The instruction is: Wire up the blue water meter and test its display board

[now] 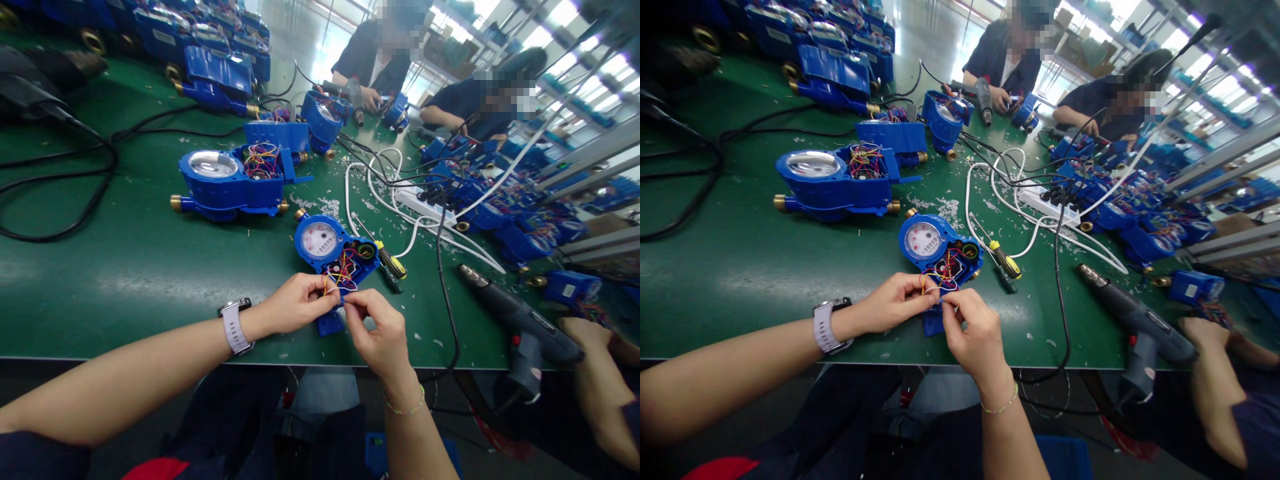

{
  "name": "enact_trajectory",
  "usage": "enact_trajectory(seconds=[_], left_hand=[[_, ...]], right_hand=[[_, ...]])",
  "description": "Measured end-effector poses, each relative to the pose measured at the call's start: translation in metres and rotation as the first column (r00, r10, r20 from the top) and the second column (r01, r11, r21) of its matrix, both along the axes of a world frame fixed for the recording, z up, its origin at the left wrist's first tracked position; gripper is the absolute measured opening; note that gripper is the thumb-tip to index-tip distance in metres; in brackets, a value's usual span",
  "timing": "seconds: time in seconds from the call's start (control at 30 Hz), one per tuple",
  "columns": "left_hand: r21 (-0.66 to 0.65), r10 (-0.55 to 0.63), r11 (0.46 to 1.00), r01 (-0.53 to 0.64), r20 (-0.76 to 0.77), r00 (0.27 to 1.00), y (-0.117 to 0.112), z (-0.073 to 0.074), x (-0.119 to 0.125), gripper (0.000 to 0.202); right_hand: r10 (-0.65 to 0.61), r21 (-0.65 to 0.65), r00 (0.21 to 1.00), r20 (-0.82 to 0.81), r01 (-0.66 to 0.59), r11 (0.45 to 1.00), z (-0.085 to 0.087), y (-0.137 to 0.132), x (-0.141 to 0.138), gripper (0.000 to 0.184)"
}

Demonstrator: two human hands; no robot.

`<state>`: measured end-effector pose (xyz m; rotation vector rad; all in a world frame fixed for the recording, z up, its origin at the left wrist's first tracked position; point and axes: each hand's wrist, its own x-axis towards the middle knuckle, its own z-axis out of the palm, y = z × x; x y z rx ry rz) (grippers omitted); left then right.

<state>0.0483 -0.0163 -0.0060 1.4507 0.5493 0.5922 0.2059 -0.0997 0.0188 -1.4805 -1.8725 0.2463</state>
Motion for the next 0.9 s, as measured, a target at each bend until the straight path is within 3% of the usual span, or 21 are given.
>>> enact_trajectory(seconds=[0.43,0.63,0.9], left_hand=[[0.116,0.051,0.992,-0.054,0.027,0.998,-0.0026,0.0001,-0.0015,0.011],[0.067,0.080,0.994,-0.081,0.020,0.997,-0.0020,-0.0019,-0.0007,0.010],[-0.119,0.065,0.991,-0.060,0.040,0.997,0.0022,0.0023,0.0012,0.010]], right_hand=[[-0.001,-0.051,0.999,0.035,0.002,0.999,0.0021,0.0058,-0.0027,0.011],[-0.004,-0.056,1.000,-0.023,0.003,0.998,0.0014,0.0063,-0.0068,0.012],[-0.011,-0.075,0.992,-0.123,0.002,0.997,0.0038,0.0080,-0.0068,0.012]])
